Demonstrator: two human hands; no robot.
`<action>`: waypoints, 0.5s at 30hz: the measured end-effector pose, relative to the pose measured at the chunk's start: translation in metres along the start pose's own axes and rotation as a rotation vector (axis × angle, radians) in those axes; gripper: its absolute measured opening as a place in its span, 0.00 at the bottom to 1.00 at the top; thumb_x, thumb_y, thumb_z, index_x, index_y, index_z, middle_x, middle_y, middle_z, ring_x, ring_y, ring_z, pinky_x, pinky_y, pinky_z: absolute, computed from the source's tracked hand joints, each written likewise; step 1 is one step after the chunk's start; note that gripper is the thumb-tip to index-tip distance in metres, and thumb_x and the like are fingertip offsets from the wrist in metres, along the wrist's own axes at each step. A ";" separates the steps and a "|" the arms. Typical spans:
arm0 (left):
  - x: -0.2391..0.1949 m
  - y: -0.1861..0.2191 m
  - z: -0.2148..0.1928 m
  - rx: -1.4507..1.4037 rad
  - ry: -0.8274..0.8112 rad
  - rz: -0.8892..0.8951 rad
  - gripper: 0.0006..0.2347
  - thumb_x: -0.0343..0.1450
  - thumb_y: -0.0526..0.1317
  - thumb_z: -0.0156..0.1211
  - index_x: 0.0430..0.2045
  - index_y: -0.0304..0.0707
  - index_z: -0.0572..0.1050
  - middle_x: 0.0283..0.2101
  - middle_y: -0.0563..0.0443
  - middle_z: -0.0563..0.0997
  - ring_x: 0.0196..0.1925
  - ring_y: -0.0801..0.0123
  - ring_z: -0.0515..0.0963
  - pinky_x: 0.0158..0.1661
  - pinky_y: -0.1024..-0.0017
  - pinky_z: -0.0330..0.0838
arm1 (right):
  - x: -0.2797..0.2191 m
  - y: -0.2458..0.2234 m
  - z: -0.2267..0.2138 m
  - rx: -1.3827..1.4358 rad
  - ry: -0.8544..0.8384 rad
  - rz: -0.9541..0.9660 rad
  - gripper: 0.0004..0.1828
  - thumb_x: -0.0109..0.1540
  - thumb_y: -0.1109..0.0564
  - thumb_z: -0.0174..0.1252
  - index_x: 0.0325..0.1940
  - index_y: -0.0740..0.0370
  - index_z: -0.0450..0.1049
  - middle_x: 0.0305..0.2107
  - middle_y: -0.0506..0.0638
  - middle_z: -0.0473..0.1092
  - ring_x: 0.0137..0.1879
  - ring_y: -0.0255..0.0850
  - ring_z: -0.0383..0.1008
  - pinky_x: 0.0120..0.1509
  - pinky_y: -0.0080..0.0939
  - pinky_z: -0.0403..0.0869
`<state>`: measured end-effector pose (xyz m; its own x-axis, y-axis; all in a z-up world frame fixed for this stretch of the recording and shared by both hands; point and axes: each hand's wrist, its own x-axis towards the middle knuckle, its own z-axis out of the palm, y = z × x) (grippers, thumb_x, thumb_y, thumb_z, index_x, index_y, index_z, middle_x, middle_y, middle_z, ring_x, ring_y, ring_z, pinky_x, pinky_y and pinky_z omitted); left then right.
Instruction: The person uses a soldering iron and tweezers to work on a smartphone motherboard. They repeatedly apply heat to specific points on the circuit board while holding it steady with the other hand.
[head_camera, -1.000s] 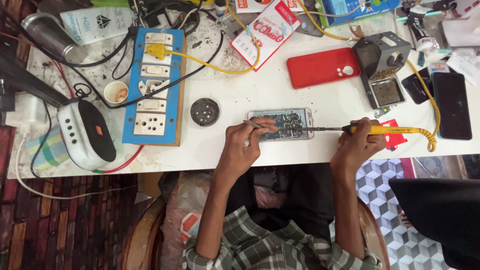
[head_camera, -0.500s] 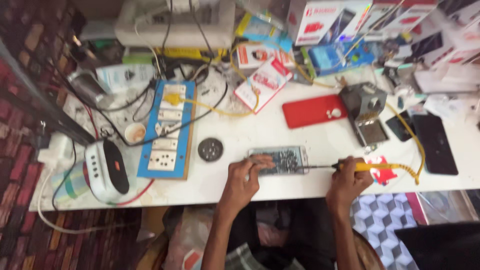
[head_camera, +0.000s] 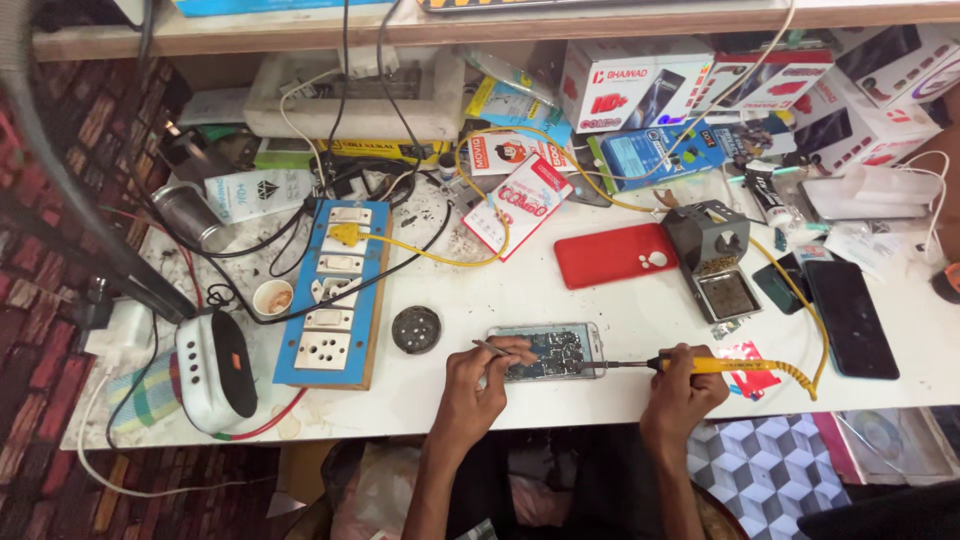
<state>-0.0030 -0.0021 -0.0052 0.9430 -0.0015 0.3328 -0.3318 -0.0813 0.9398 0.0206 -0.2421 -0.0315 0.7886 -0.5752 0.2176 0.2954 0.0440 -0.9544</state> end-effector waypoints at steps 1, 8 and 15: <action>0.000 0.000 -0.001 0.002 0.007 0.012 0.08 0.72 0.22 0.47 0.35 0.21 0.77 0.42 0.38 0.87 0.45 0.57 0.88 0.49 0.70 0.82 | -0.002 0.000 0.001 0.002 0.002 -0.007 0.17 0.72 0.58 0.51 0.28 0.62 0.65 0.18 0.40 0.59 0.20 0.26 0.54 0.23 0.29 0.55; 0.002 0.002 -0.001 0.031 0.007 0.020 0.07 0.72 0.23 0.48 0.35 0.22 0.77 0.41 0.40 0.87 0.43 0.59 0.89 0.46 0.71 0.83 | -0.002 -0.005 0.001 0.034 -0.019 -0.004 0.15 0.73 0.56 0.51 0.32 0.63 0.67 0.19 0.41 0.61 0.20 0.26 0.55 0.23 0.29 0.55; -0.001 0.004 0.000 0.072 0.008 0.103 0.09 0.71 0.21 0.48 0.34 0.21 0.78 0.43 0.38 0.86 0.46 0.56 0.88 0.48 0.69 0.82 | 0.000 0.000 -0.003 0.041 -0.051 0.008 0.17 0.73 0.56 0.51 0.31 0.62 0.64 0.19 0.41 0.58 0.20 0.26 0.52 0.23 0.30 0.54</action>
<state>-0.0054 -0.0022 -0.0018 0.9039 -0.0053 0.4278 -0.4235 -0.1529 0.8929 0.0193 -0.2445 -0.0320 0.8172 -0.5324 0.2207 0.3096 0.0826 -0.9473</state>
